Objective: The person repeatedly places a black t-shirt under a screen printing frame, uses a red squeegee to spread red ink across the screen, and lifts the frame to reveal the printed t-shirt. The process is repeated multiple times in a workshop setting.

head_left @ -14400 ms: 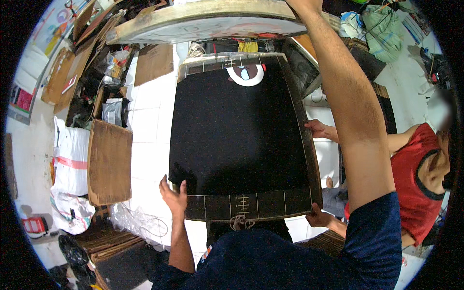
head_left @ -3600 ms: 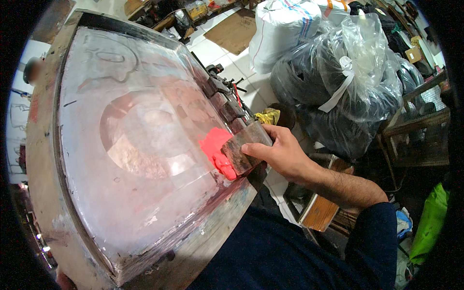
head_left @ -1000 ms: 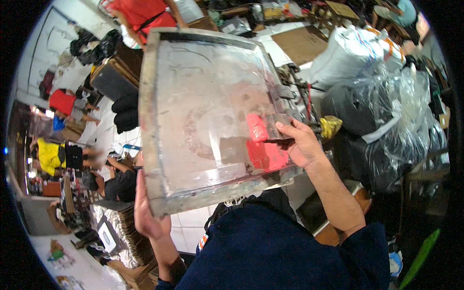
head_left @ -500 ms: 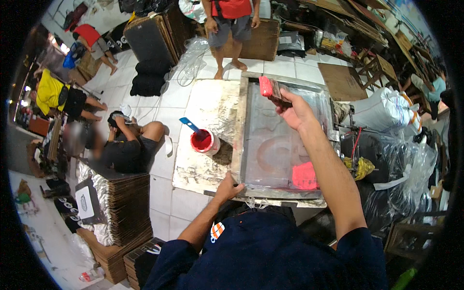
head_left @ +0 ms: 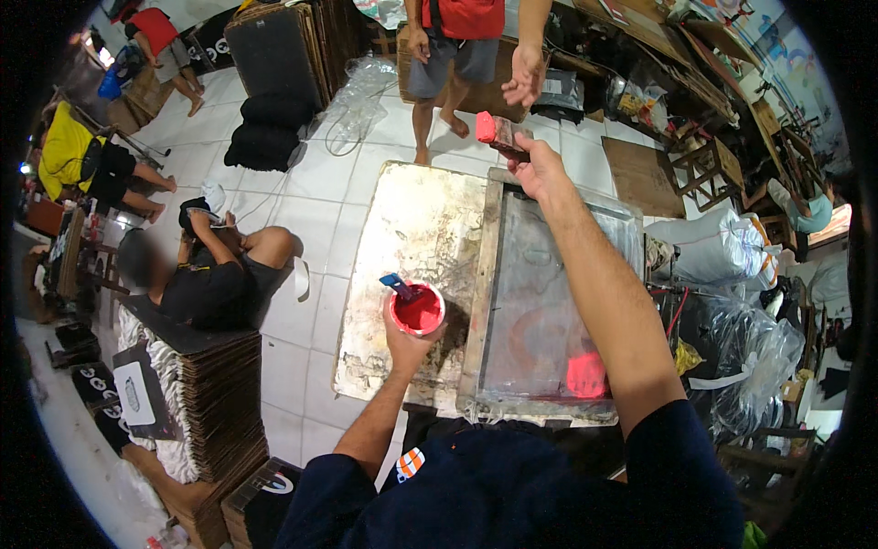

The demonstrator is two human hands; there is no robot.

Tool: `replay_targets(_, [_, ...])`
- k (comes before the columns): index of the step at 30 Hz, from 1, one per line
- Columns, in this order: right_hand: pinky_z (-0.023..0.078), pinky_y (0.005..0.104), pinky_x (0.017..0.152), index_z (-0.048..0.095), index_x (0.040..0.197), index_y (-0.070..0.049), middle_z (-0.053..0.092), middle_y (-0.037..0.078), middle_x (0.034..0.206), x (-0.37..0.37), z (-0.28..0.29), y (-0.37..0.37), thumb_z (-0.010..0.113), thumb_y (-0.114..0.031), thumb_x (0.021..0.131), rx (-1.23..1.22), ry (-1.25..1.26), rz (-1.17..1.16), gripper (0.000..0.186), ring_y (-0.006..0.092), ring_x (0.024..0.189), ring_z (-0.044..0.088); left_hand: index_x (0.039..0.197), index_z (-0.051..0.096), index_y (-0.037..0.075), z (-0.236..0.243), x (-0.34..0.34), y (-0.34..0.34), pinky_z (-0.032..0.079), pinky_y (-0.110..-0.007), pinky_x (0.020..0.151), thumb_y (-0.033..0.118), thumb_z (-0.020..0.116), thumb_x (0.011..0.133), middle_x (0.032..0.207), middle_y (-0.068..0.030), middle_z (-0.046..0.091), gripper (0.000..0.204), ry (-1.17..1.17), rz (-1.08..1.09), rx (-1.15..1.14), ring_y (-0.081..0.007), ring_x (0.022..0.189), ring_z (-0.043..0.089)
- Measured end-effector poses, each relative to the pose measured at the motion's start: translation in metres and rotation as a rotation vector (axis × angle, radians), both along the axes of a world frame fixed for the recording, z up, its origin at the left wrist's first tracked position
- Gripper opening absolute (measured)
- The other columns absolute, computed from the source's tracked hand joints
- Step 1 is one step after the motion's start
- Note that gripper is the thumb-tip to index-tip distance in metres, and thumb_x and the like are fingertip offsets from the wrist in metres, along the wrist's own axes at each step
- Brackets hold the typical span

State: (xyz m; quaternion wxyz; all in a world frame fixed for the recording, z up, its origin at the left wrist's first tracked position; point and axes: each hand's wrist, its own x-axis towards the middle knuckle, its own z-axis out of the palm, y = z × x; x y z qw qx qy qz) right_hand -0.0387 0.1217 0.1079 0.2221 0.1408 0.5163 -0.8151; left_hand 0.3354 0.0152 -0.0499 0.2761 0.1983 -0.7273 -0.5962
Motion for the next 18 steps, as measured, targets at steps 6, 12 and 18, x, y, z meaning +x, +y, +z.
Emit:
replay_targets(6, [0.047, 0.036, 0.066, 0.062, 0.112, -0.004, 0.069, 0.01, 0.1, -0.023, 0.001, -0.011, 0.07, -0.013, 0.095, 0.021, -0.01, -0.078, 0.021, 0.022, 0.083, 0.062, 0.149, 0.035, 0.005, 0.0, -0.081, -0.03, 0.048, -0.039, 0.108, 0.009, 0.095, 0.064, 0.14, -0.0132, 0.057, 0.104, 0.017, 0.032, -0.007, -0.0262, 0.126, 0.058])
replay_targets(12, [0.048, 0.033, 0.071, 0.058, 0.118, -0.002, 0.066, 0.013, 0.107, -0.031, -0.006, -0.022, 0.066, -0.021, 0.1, -0.041, 0.024, -0.035, 0.027, 0.0216, 0.088, 0.061, 0.144, 0.042, 0.007, -0.001, -0.173, -0.073, 0.051, -0.039, 0.103, 0.015, 0.096, 0.062, 0.133, -0.0132, 0.062, 0.098, 0.108, 0.052, -0.062, -0.027, 0.121, 0.063])
replay_targets(18, [0.05, 0.0315, 0.06, 0.055, 0.122, 0.0, 0.072, 0.019, 0.093, -0.016, 0.003, -0.001, 0.066, -0.024, 0.101, -0.079, 0.044, 0.039, 0.034, 0.0205, 0.067, 0.064, 0.154, 0.032, 0.005, -0.027, -0.19, -0.088, 0.044, -0.039, 0.11, 0.018, 0.095, 0.066, 0.143, -0.0166, 0.055, 0.109, 0.051, -0.023, -0.088, -0.0282, 0.13, 0.056])
